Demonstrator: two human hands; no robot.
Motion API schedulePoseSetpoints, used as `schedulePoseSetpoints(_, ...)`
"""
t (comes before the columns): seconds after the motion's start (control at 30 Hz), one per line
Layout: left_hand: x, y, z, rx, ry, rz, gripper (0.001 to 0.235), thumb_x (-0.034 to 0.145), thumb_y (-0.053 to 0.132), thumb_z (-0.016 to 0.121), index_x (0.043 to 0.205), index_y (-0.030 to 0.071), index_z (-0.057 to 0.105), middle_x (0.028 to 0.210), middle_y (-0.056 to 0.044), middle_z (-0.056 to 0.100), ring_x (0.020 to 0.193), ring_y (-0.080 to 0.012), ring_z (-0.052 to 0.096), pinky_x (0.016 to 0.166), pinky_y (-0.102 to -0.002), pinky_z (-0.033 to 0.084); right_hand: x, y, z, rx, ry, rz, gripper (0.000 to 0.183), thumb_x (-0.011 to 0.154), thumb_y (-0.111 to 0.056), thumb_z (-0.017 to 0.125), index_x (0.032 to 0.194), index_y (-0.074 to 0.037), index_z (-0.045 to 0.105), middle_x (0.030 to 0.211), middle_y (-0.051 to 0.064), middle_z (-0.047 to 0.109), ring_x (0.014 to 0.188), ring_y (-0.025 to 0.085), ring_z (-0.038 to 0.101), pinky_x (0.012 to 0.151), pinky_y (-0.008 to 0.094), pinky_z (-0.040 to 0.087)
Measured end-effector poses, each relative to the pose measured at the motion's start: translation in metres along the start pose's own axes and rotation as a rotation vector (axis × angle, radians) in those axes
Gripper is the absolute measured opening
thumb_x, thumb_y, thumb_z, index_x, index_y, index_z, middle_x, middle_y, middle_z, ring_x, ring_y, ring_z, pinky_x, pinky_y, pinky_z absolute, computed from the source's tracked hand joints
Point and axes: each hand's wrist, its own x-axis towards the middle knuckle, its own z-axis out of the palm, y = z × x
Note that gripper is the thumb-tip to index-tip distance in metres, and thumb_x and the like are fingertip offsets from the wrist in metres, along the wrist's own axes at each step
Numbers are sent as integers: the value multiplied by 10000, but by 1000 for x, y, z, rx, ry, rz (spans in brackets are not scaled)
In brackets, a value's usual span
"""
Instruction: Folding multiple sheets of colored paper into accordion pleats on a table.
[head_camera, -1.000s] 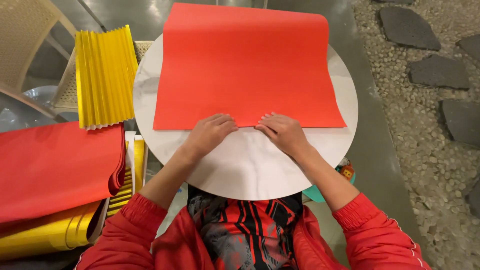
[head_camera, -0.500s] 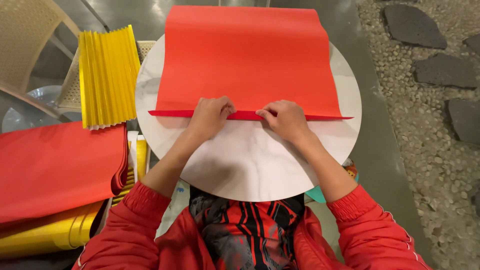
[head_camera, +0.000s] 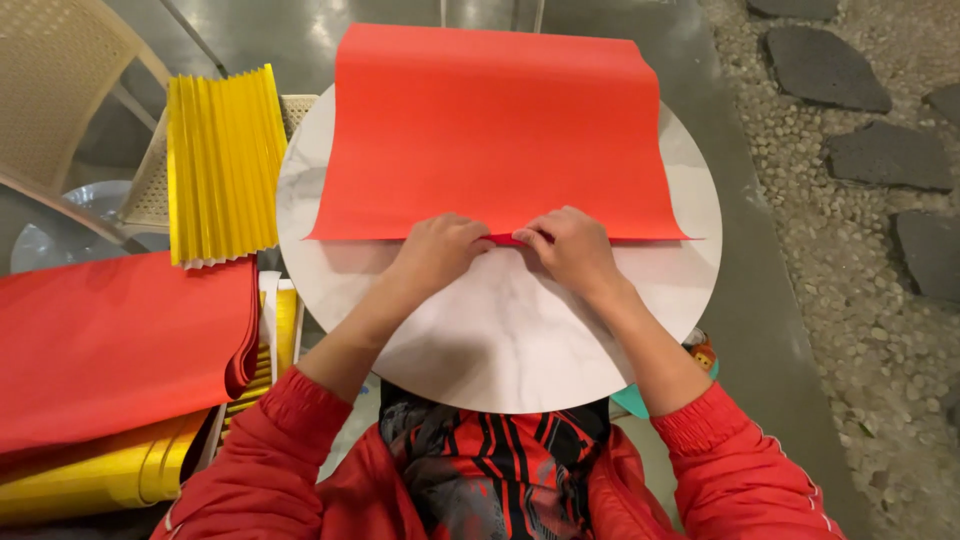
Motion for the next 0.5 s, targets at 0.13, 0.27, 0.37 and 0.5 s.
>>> schedulePoseSetpoints(0.13,0,2,9,-31,19,26,134,956,298,684,1035,199,729,866,-88,748,853,-331,739,710,-477,595,-13,3,1,-22,48,-15,260,979,-501,677,882,-266,731,746,-40,674,808,163,672,755,282,549)
schedulePoseSetpoints(0.27,1,4,17,97,146,126,89,976,311,638,999,242,690,802,-21,740,753,-258,751,630,-399,598,-16,-19,-16,25,247,-204,147,944,-353,745,943,-205,750,767,0,676,770,217,657,742,328,556)
schedulePoseSetpoints(0.37,3,9,16,194,312,171,69,981,298,635,1026,265,676,808,14,727,724,-206,745,591,-346,587,-27,-32,-27,84,443,-354,99,891,-284,797,959,-219,770,844,-23,690,798,216,638,784,334,548)
schedulePoseSetpoints(0.5,8,23,-2,96,502,191,103,977,250,654,1070,265,694,824,26,706,723,-185,735,579,-315,580,-29,-34,-26,252,457,-333,148,885,-218,763,744,-234,720,687,-38,647,645,213,607,654,330,532)
